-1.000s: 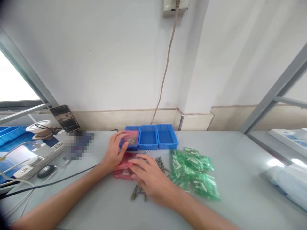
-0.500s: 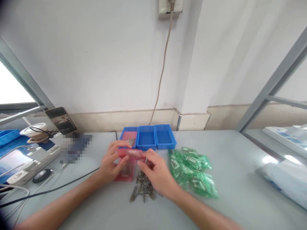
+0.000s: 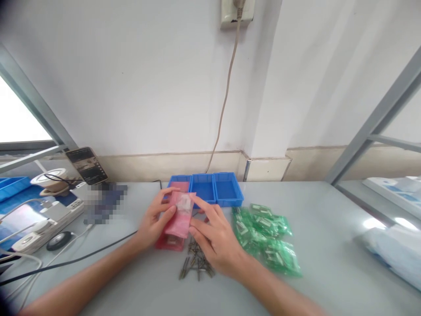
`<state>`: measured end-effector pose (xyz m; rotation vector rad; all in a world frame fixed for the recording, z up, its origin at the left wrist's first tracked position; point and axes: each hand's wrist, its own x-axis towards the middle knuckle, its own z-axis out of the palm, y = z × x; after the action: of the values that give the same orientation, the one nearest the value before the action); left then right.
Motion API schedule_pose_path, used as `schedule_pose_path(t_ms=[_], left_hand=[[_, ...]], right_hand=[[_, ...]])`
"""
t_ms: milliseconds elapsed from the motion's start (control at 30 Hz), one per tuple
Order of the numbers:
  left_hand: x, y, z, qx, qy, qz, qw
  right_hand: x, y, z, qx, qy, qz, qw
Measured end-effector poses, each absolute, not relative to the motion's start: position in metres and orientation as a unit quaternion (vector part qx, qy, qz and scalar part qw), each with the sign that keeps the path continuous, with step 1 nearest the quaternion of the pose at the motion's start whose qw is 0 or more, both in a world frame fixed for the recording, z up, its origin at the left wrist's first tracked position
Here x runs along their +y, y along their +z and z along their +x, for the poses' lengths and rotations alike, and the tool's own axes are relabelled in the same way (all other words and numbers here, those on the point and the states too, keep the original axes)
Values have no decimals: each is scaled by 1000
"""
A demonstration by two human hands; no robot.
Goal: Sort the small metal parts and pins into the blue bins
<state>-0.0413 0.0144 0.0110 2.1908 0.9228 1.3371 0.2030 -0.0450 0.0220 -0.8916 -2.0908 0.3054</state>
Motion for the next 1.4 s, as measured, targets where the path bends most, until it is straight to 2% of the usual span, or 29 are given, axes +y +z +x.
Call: schedule_pose_path(t_ms=[133, 233, 433, 633, 833, 1100, 1400], left_hand=[[15, 13, -45, 298, 480, 794, 225], [15, 17, -46, 274, 480, 809, 202], [5, 20, -47, 186, 427, 884, 43], [10, 3, -50, 188, 422, 884, -71], [15, 3, -50, 247, 445, 860, -43], [8, 13, -42, 221, 468, 855, -20], [9, 18, -49, 131, 367, 913, -122]], right_hand=[[-41, 23, 205, -846, 94, -332, 406], [-38, 23, 205, -826, 130, -342, 429], [-30, 16, 206, -699, 274, -423, 508], [-28, 14, 204, -624, 381, -435, 526], [-28, 15, 202, -623, 426, -417, 507], [-29, 14, 198, -593, 442, -440, 509], [-27, 13, 199, -497, 522, -445, 531]])
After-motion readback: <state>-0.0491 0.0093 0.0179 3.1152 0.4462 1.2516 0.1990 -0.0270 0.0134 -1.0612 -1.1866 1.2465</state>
